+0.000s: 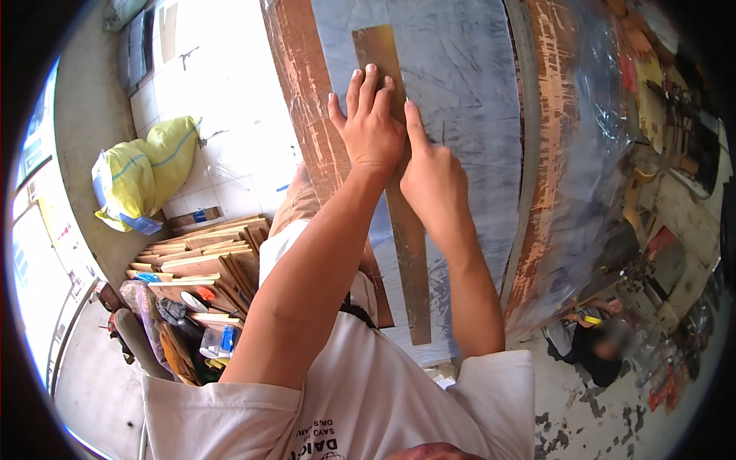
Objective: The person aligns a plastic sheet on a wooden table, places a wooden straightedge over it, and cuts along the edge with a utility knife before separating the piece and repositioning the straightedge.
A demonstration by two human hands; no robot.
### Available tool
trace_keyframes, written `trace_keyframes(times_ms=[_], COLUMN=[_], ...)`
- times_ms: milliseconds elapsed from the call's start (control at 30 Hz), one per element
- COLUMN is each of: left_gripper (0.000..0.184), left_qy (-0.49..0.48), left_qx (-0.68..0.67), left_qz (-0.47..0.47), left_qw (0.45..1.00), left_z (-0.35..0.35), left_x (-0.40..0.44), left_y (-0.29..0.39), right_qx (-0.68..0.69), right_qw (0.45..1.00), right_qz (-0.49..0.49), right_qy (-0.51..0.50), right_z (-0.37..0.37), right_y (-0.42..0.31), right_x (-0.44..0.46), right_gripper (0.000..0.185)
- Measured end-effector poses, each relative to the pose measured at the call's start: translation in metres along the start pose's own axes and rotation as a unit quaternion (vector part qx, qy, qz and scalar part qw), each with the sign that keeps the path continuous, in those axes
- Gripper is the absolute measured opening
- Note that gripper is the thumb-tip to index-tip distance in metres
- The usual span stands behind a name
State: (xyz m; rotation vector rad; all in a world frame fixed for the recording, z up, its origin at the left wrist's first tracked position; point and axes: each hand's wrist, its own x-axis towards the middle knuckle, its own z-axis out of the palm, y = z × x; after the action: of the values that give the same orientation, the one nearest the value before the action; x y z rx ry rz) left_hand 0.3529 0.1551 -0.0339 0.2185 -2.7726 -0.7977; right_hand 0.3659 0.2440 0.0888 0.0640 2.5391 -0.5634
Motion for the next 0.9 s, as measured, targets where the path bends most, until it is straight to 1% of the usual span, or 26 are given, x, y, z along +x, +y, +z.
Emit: trace_keyframes(times_ms=[67, 133, 200, 300, 400, 467, 500, 733, 833, 900], left_gripper=[0.043, 0.047, 0.048, 0.044, 0.042, 0.044, 0.044, 0.039, 0.039, 0.043], left_qy=[-0.022, -0.028, -0.038, -0.025, -0.025, -0.018, -0.009, -0.005, -0.007, -0.010], left_qx=[-0.016, 0.010, 0.002, -0.002, 0.016, 0.014, 0.013, 0.021, 0.023, 0.031], left_qz=[-0.016, -0.012, -0.021, -0.015, -0.010, -0.013, -0.009, 0.003, -0.009, -0.007], left_qw=[1.000, 0.999, 0.999, 1.000, 1.000, 1.000, 1.000, 1.000, 1.000, 0.999], left_z=[-0.004, -0.005, -0.003, -0.002, 0.001, 0.001, 0.001, 0.007, 0.007, 0.006], left_x=[0.001, 0.003, 0.001, 0.001, 0.001, 0.001, 0.001, -0.002, -0.002, 0.000], left_y=[0.002, 0.001, 0.000, 0.001, -0.002, -0.001, -0.001, -0.003, -0.003, -0.002], right_qx=[0.006, -0.008, -0.020, -0.008, -0.021, -0.019, -0.016, -0.014, -0.008, -0.011], right_qw=[1.000, 0.999, 0.998, 0.999, 1.000, 0.994, 0.996, 0.998, 0.996, 0.989], right_qz=[0.009, 0.009, 0.020, 0.029, 0.009, 0.061, 0.047, 0.047, 0.056, 0.093], right_qy=[-0.023, -0.036, -0.052, -0.044, -0.017, -0.091, -0.071, -0.035, -0.070, -0.111], right_z=[0.000, 0.000, 0.001, 0.002, 0.009, 0.011, 0.013, 0.026, 0.033, 0.039], right_y=[0.004, 0.006, 0.005, 0.007, 0.013, 0.019, 0.021, 0.027, 0.038, 0.044], right_x=[-0.012, -0.017, -0.018, -0.023, -0.043, -0.068, -0.070, -0.084, -0.119, -0.142], right_gripper=[0.076, 0.078, 0.080, 0.084, 0.087, 0.088, 0.089, 0.090, 0.090, 0.091])
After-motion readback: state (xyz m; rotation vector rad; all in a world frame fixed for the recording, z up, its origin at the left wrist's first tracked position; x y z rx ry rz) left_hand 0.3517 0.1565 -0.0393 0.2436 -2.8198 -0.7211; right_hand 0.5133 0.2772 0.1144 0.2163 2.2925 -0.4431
